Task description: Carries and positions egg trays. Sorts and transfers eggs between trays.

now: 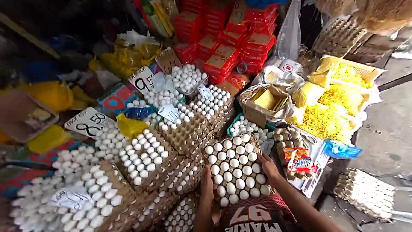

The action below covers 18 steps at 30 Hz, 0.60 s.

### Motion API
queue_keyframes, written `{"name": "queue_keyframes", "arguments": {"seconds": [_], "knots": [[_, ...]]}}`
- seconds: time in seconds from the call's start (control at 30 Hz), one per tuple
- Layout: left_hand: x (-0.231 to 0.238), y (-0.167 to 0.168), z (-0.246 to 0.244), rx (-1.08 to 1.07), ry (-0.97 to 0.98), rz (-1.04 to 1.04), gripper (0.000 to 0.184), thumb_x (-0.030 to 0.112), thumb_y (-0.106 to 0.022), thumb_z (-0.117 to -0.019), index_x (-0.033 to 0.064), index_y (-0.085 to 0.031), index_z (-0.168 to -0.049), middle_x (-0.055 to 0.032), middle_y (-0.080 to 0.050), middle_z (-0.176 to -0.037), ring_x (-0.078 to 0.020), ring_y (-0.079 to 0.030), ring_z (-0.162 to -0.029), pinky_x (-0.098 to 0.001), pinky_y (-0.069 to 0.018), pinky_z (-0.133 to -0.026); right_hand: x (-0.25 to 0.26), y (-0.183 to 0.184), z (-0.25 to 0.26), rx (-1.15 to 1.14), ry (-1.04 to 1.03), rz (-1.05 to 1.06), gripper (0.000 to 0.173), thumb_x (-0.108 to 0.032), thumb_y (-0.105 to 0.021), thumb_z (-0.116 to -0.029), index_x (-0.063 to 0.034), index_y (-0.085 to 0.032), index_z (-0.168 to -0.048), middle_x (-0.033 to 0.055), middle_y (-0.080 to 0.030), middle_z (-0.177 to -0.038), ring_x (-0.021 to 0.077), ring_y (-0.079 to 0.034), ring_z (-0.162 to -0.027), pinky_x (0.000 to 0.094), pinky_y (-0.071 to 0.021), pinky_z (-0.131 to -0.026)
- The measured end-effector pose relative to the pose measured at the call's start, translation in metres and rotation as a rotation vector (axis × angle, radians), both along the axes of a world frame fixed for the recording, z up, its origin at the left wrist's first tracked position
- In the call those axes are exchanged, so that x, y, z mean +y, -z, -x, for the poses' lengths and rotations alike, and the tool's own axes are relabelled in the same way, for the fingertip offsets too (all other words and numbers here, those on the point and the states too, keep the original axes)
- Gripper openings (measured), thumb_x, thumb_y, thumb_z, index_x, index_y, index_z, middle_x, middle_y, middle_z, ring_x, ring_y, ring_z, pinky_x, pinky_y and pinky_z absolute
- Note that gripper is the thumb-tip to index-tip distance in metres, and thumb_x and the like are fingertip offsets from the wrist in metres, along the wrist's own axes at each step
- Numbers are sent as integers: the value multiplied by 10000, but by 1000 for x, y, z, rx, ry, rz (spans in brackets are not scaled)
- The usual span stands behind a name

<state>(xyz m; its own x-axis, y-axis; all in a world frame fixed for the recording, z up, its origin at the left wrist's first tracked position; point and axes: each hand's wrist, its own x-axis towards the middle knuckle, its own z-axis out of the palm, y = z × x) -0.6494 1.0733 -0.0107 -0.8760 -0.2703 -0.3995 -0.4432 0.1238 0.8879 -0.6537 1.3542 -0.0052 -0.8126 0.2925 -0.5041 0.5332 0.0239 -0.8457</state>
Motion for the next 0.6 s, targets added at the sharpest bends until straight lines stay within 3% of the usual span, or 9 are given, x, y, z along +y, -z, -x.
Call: {"name": "queue_keyframes", "arguments": {"seconds": [0.2,0.33,0.43,0.5,0.6], "knots": [[15,-64,145,-12,-6,-86,572,483,-411,-1087,61,-541,-1451,-129,-547,-1484,-218,-508,-1374,-469,-422,-1140,21,-32,128,-36,-7,110,557,-499,-425,-1079,-82,-570,-1419,160,-609,-1382,258,-576,-1277,513,-468,-1062],[0,-91,264,-56,9,-114,542,473,-487,-1063,66,-558,-1415,-125,-639,-1346,-225,-612,-1228,-447,-520,-1025,11,-31,227,-36,-9,191,644,-601,-428,-1044,-88,-568,-1406,202,-634,-1315,319,-618,-1206,565,-503,-1009],[-9,-95,361,-50,0,-65,525,482,-582,-1017,59,-613,-1327,-130,-687,-1200,-238,-664,-1079,-449,-562,-914,1,-24,306,-50,-40,197,724,-671,-401,-1019,-77,-560,-1402,233,-628,-1304,381,-610,-1203,635,-489,-986],[-24,-87,425,-43,71,-16,560,526,-615,-986,96,-618,-1345,-111,-691,-1228,-240,-665,-1108,-465,-562,-932,-14,-16,351,-63,22,239,723,-669,-420,-1014,-79,-572,-1405,234,-609,-1349,387,-578,-1263,655,-458,-1029],[-35,-65,512,-30,196,58,516,499,-567,-1019,93,-629,-1331,-108,-697,-1209,-233,-669,-1095,-475,-562,-925,-33,6,411,-64,119,286,692,-638,-414,-1027,-74,-586,-1388,222,-614,-1349,376,-578,-1270,645,-462,-1033]]}}
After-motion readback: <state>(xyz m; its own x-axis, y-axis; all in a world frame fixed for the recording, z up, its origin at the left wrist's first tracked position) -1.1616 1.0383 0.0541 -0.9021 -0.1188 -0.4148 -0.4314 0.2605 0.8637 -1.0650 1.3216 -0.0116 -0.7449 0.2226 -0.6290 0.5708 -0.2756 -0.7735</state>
